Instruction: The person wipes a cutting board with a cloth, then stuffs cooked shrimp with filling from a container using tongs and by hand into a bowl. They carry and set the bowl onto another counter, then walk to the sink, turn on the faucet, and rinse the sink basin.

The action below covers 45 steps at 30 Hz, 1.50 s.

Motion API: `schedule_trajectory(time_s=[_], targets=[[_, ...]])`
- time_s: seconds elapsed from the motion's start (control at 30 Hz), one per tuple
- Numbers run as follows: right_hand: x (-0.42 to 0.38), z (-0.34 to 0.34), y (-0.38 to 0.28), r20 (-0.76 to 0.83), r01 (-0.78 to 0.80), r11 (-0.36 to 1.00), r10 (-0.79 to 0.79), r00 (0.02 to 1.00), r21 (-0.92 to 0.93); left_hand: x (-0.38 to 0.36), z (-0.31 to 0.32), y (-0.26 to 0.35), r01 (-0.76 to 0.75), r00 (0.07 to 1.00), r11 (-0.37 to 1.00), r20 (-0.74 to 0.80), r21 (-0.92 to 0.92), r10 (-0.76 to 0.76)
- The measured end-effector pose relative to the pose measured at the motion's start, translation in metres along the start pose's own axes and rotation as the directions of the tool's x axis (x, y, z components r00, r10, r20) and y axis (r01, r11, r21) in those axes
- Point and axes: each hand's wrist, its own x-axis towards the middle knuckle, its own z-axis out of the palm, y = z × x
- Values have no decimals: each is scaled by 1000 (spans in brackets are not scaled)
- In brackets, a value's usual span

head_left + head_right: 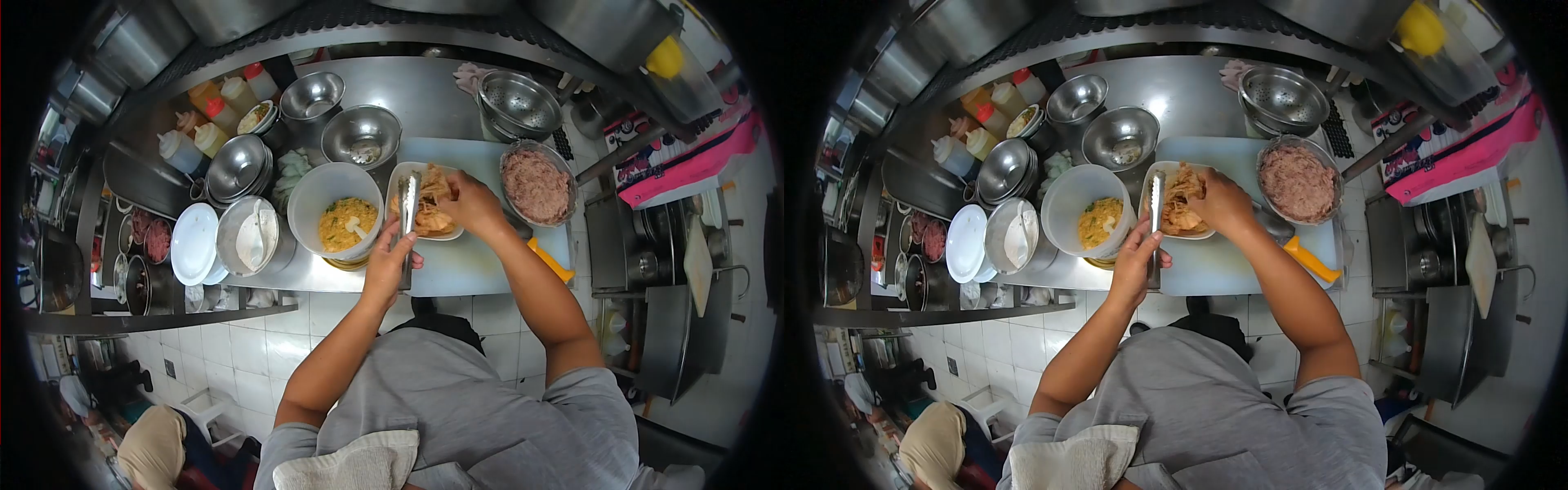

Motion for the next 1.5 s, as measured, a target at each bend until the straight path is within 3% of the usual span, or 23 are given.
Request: schedule_trajectory(time_s=[0.17, 0.27, 0.33, 0.37, 0.43, 0.47, 0.53, 0.57, 0.63, 0.67, 0.73, 0.77, 0.83, 0.87, 1.0, 1.07, 1.2, 1.27, 1.3, 1.37, 1.5], targets=[[13, -13, 8, 96, -77, 990, 66, 993, 120, -2, 3, 7, 52, 999, 998, 9, 39, -52], [12, -24, 6, 235, -109, 977, 65, 970, 183, -1, 1, 6, 71, 997, 997, 13, 16, -72], [11, -26, 0, -89, 68, 997, -64, 994, 42, 1, -1, 3, 58, 998, 998, -3, 1, -58], [13, -31, -5, -82, 72, 997, -68, 994, 42, 1, -3, 3, 58, 998, 998, -11, -3, -58], [22, -43, -23, 16, 512, 841, -517, 856, -174, -2, -1, 8, 78, 997, 996, 17, -40, -77], [27, -38, -25, 15, 512, 841, -518, 855, -172, -3, -1, 9, 78, 997, 996, 16, -38, -77], [37, -27, -29, 161, 713, 644, -700, 696, -278, -3, 0, 10, 81, 997, 996, 12, -42, -80], [42, -25, -31, 160, 712, 645, -700, 696, -279, -4, 1, 9, 80, 997, 996, 14, -41, -80], [52, -24, -38, 469, 691, 640, -522, 712, -336, -4, 0, 7, 77, 997, 996, 7, -54, -77], [60, -21, -34, 467, 692, 639, -524, 712, -336, -5, -1, 6, 75, 997, 996, 6, -52, -75], [70, -17, -25, 378, 706, 700, -629, 679, -105, -8, -3, 5, 85, 996, 993, 11, -79, -85], [75, -18, -18, 379, 707, 700, -629, 679, -105, -9, -3, 6, 85, 996, 993, 11, -79, -85], [77, -36, -20, 412, 475, 871, -481, 774, 126, -14, -2, 10, 57, 998, 990, 0, -128, -57], [78, -43, -17, 419, 421, 888, -458, 784, 183, -15, 0, 12, 57, 998, 990, -3, -131, -58], [77, -39, 0, 412, 413, 875, -483, 773, 252, -8, 6, 14, 8, 1000, 989, 17, -147, -5], [76, -24, 12, 305, 650, 758, -632, 712, 54, -1, 9, 12, -1, 1000, 992, 12, -128, 3], [56, -26, 8, 186, 597, 796, -574, 797, -101, 9, 12, 12, 36, 999, 991, 5, -130, -36], [40, -30, 3, -78, 447, 888, -440, 894, 111, 11, 10, 9, 46, 999, 991, 6, -125, -45], [32, -31, 3, -80, 444, 889, -437, 896, 110, 12, 9, 9, 56, 998, 988, 22, -146, -54], [16, -31, 3, -92, 105, 971, -87, 992, 217, 12, 7, 7, 66, 998, 984, 36, -168, -61], [-3, -9, 9, -70, 32, 973, -16, 997, 228, 14, 8, 5, 25, 999, 984, 28, -177, -21]])
